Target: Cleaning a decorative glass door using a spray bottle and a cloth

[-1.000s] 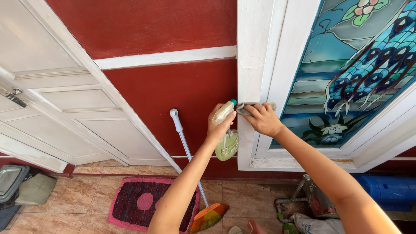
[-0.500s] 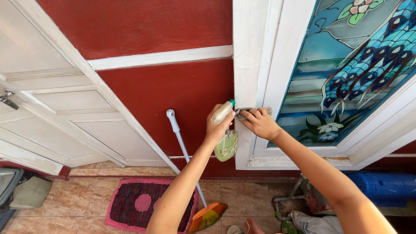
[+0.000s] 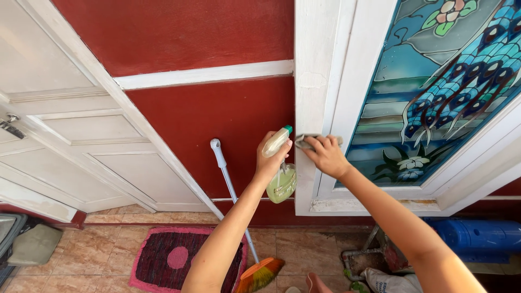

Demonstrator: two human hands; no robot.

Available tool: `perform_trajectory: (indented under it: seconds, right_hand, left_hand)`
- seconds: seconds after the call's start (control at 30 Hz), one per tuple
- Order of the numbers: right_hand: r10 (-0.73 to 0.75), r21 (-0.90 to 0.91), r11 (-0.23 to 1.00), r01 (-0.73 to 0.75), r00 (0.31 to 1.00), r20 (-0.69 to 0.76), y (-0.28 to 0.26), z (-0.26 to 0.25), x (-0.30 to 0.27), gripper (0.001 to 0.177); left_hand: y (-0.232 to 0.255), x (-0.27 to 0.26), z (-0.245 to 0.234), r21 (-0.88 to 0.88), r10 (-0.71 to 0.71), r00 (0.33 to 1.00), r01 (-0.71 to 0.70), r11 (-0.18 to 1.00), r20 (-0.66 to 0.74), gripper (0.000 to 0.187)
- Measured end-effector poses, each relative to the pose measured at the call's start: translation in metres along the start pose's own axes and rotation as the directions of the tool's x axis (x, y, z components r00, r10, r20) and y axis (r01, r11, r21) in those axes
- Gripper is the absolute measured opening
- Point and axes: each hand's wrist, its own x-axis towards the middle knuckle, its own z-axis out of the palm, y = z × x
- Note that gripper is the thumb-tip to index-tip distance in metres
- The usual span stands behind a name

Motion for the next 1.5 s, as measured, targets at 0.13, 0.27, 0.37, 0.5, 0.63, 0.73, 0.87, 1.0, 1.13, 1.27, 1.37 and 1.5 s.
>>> perform_trajectory:
  seconds: [0.13,0.27,0.37,0.5,0.63,0.73,0.87,1.0,1.13,1.27,1.37,1.5]
  right_hand:
    - [-0.024,0.029,0.999,0.023,0.999,0.036,-0.015,0.005,-0.018,0.018]
    - [-0.068,0.027,0.997,0.066,0.994,0.084,-0.02,0.013,-0.033,0.017]
    - [-0.112,0.055,0.993,0.107,0.988,0.107,-0.021,0.011,-0.039,0.015]
    - [-0.03,0.053,0.998,0.023,0.99,0.138,-0.012,0.017,-0.049,0.015]
    - [0.159,0.091,0.983,-0.161,0.987,0.035,-0.014,0.03,-0.059,0.02]
    - [0.15,0.097,0.982,-0.161,0.983,0.105,-0.023,0.031,-0.077,0.017]
    - [0.2,0.185,0.949,-0.257,0.94,0.277,-0.032,0.007,-0.091,0.015]
    - [0.428,0.33,0.775,-0.539,0.832,0.354,-0.016,-0.019,-0.089,0.031]
    - [0.662,0.539,0.333,-0.774,0.599,0.451,0.013,-0.035,-0.07,0.042]
    - [0.666,0.619,0.216,-0.755,0.578,0.473,0.036,-0.024,-0.052,0.048]
    - [0.626,0.668,0.134,-0.732,0.585,0.515,0.039,-0.003,-0.038,0.051]
    - [0.589,0.717,0.208,-0.666,0.67,0.451,0.04,-0.015,0.008,0.05]
  left_hand:
    - [-0.004,-0.001,-0.003,0.01,-0.017,1.0,0.017,1.0,-0.014,0.032]
    - [-0.01,-0.004,-0.005,0.04,-0.036,0.999,0.037,0.999,-0.011,0.034]
    - [-0.018,-0.006,-0.002,0.053,-0.048,0.999,0.048,0.997,-0.007,0.034]
    - [-0.033,-0.01,0.003,0.049,-0.069,0.998,0.069,0.996,-0.005,0.034]
    - [-0.049,-0.015,0.012,0.05,-0.07,0.997,0.071,0.996,-0.025,0.03]
    - [-0.056,-0.019,0.02,0.086,-0.048,0.999,0.049,0.995,-0.018,0.028]
    - [-0.072,-0.016,0.03,0.242,-0.003,1.0,0.007,0.97,-0.015,0.029]
    - [-0.048,-0.032,0.054,0.366,-0.015,1.0,0.014,0.93,-0.002,0.03]
    - [-0.038,-0.041,0.076,0.432,-0.05,0.999,0.055,0.9,-0.022,0.03]
    - [-0.031,-0.042,0.095,0.437,-0.022,0.997,0.052,0.898,-0.074,0.031]
    - [-0.051,-0.034,0.096,0.378,0.145,0.982,-0.091,0.921,-0.119,0.028]
    - [-0.041,-0.039,0.099,0.38,0.189,0.964,-0.107,0.919,-0.186,0.029]
